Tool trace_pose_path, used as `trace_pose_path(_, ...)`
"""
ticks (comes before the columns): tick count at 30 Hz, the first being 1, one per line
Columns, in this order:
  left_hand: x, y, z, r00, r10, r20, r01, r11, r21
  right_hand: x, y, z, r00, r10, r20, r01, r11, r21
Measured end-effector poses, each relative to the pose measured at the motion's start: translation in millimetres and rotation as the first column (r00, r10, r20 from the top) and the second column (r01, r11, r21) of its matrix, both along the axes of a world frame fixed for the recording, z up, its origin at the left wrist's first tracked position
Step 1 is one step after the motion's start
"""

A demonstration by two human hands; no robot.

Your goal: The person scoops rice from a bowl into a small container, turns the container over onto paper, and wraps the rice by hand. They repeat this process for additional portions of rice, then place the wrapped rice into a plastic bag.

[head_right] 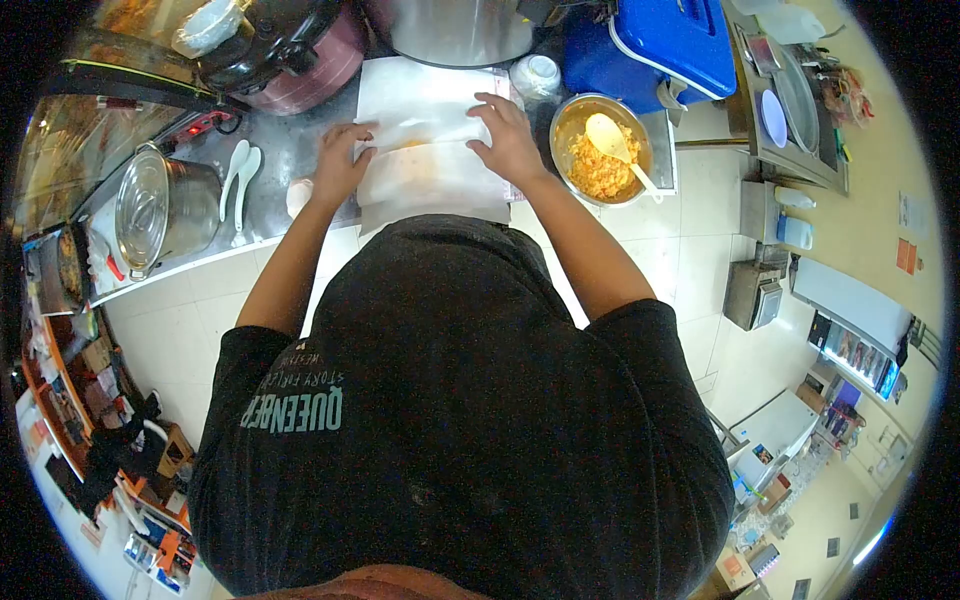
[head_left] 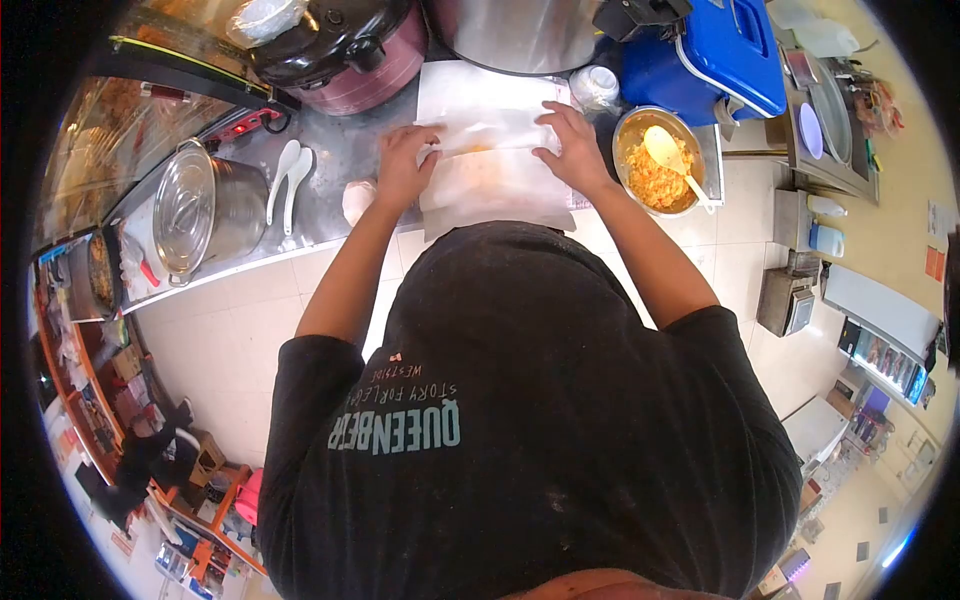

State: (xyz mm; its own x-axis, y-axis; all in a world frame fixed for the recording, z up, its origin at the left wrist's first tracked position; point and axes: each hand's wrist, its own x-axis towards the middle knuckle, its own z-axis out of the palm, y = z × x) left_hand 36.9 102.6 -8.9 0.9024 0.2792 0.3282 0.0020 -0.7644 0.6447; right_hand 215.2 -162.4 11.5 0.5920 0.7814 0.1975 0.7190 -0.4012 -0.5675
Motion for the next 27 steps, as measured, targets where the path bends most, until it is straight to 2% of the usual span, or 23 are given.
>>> trace_pose_path(1,-1.4,0.4,0.4,0.999,-0.035,0.011,0.034,0.999,0.031,1.7,4.8,12.0,0.999,0.028,0.023,-0.027,0.999,-0.034)
trace_pose_path(5,-7.7,6.6,-7.9,0.989,-0.143,-0.021,0.143,0.989,-0.029,9.8,21.6,19.2,0.979,0.157,0.132,-0.121,0.961,-0.248)
trace_pose_path(8,-11.6,8.9,-10.7,0.989,-0.145,-0.027,0.145,0.989,-0.032,19.8,24.8,3.7,0.938,0.231,0.258,-0.157,0.948,-0.278)
trace_pose_path(11,-18.2,8.0,-7.8,0.994,-0.089,-0.067,0.085,0.994,-0.066,31.8,22.3,3.2,0.977,0.213,0.019,-0.189,0.899,-0.396)
trace_pose_path(12,-20.2,6.5,-4.9,0.993,-0.047,-0.109,0.039,0.996,-0.079,29.7,18.2,-1.2,0.982,0.186,-0.012,-0.183,0.950,-0.254)
trace_pose_path(13,-22.3,5.6,-2.6,0.989,-0.006,-0.151,-0.008,0.996,-0.091,25.6,12.1,-1.8,0.983,0.184,-0.012,-0.182,0.963,-0.197)
trace_pose_path(15,-26.5,6.0,0.4,0.990,-0.022,-0.142,0.011,0.997,-0.081,13.1,-3.6,-1.5,0.984,0.177,-0.010,-0.178,0.981,-0.082)
trace_pose_path(16,-28.4,6.1,2.3,0.990,-0.031,-0.138,0.021,0.997,-0.076,5.2,-10.1,-1.5,0.988,0.155,0.015,-0.153,0.984,-0.094)
trace_pose_path(19,-36.4,7.4,10.8,0.970,-0.089,-0.225,0.129,0.977,0.171,-14.1,-22.5,-7.9,0.998,0.062,0.015,-0.062,0.998,-0.014)
trace_pose_path(22,-37.2,17.4,15.0,0.974,-0.057,-0.219,0.111,0.964,0.242,-17.5,-28.6,-16.2,1.000,0.006,-0.002,-0.006,1.000,0.019)
trace_pose_path(25,-17.7,25.1,15.9,0.989,-0.063,-0.133,0.047,0.992,-0.121,-18.6,-29.6,-20.7,0.999,-0.038,-0.030,0.040,0.996,0.077)
trace_pose_path(27,-6.0,28.1,21.5,0.874,-0.107,-0.475,-0.003,0.974,-0.225,-17.2,-29.5,-20.2,0.997,-0.054,-0.059,0.060,0.993,0.105)
